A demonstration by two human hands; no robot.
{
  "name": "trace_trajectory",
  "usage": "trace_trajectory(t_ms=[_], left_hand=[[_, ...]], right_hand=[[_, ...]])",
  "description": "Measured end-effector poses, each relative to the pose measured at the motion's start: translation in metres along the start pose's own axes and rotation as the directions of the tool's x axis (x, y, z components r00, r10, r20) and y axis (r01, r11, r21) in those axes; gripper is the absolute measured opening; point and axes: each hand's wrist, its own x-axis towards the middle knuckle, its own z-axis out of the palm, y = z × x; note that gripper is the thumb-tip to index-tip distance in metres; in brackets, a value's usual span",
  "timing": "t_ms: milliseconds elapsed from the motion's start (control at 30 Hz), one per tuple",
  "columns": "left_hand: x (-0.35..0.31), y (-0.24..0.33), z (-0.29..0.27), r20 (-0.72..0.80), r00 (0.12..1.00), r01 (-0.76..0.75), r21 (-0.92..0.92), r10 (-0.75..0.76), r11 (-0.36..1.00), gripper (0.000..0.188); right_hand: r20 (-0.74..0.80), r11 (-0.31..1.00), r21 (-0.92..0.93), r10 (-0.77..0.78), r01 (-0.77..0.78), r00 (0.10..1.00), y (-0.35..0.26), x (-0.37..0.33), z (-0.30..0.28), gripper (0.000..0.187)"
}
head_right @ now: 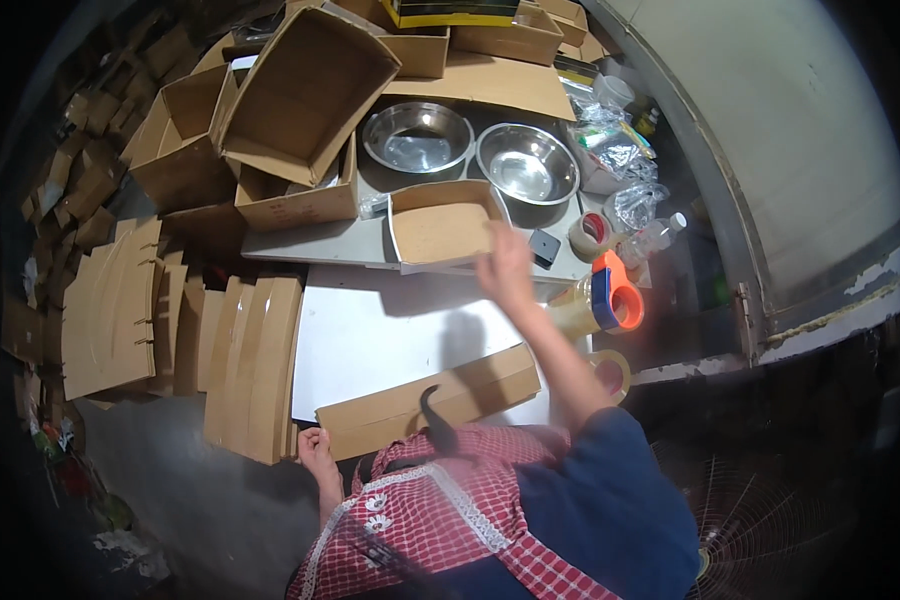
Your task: The person organizes various hardware components into small plastic bags, places the bags into a cardboard box, and seals the box using a tape dispenser.
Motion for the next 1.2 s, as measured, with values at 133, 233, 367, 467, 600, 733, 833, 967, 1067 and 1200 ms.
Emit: trace_trajectory(t_ms=[133,233,367,467,600,733,833,967,1067,1200], left_hand=[[0.006,-0.001,0.009,0.027,0.995,-0.102,0.079,0.101,0.992,0.013],[0.008,0.005,0.017,0.026,0.993,-0.119,0.094,0.117,0.988,0.014],[0.009,0.005,0.015,-0.018,0.993,-0.113,0.125,0.116,0.986,0.013],[0.012,0.002,0.014,-0.012,0.994,-0.106,0.191,0.110,0.976,0.013],[0.010,0.005,0.025,-0.004,0.987,-0.157,0.135,0.159,0.978,0.013],[0.004,0.010,0.026,-0.066,0.978,-0.177,0.243,0.198,0.954,0.013],[-0.008,0.006,0.021,-0.127,0.978,-0.130,0.263,0.168,0.956,0.016],[-0.037,0.026,0.019,-0.156,0.982,-0.063,0.258,0.106,0.964,0.017],[-0.050,0.026,0.018,-0.199,0.980,0.022,0.237,0.027,0.971,0.012],[-0.062,0.044,0.024,-0.255,0.965,0.074,0.509,0.067,0.858,0.009]], right_hand=[[-0.006,0.890,-0.390,0.253,-0.235,0.967,0.072,0.014,-0.059,0.049],[0.025,0.826,-0.516,0.277,-0.225,0.960,0.082,0.021,-0.097,0.034],[0.168,0.710,-0.652,0.477,-0.265,0.863,0.052,0.016,-0.155,0.027],[0.246,0.604,-0.745,0.644,-0.283,0.725,0.033,-0.007,-0.178,0.054],[0.175,0.516,-0.731,0.774,-0.446,0.608,0.053,-0.038,-0.177,0.043],[0.181,0.767,-0.542,0.506,-0.344,0.843,0.026,-0.044,-0.179,0.034],[0.400,0.943,-0.025,0.313,-0.331,0.861,-0.023,-0.041,-0.156,0.042],[0.925,0.918,0.116,0.039,-0.380,0.378,-0.096,-0.036,-0.086,0.044],[0.890,0.886,0.438,-0.404,-0.150,0.214,-0.128,-0.066,-0.026,0.036],[0.826,0.797,0.561,-0.556,-0.225,0.090,-0.153,-0.095,0.019,0.037]])
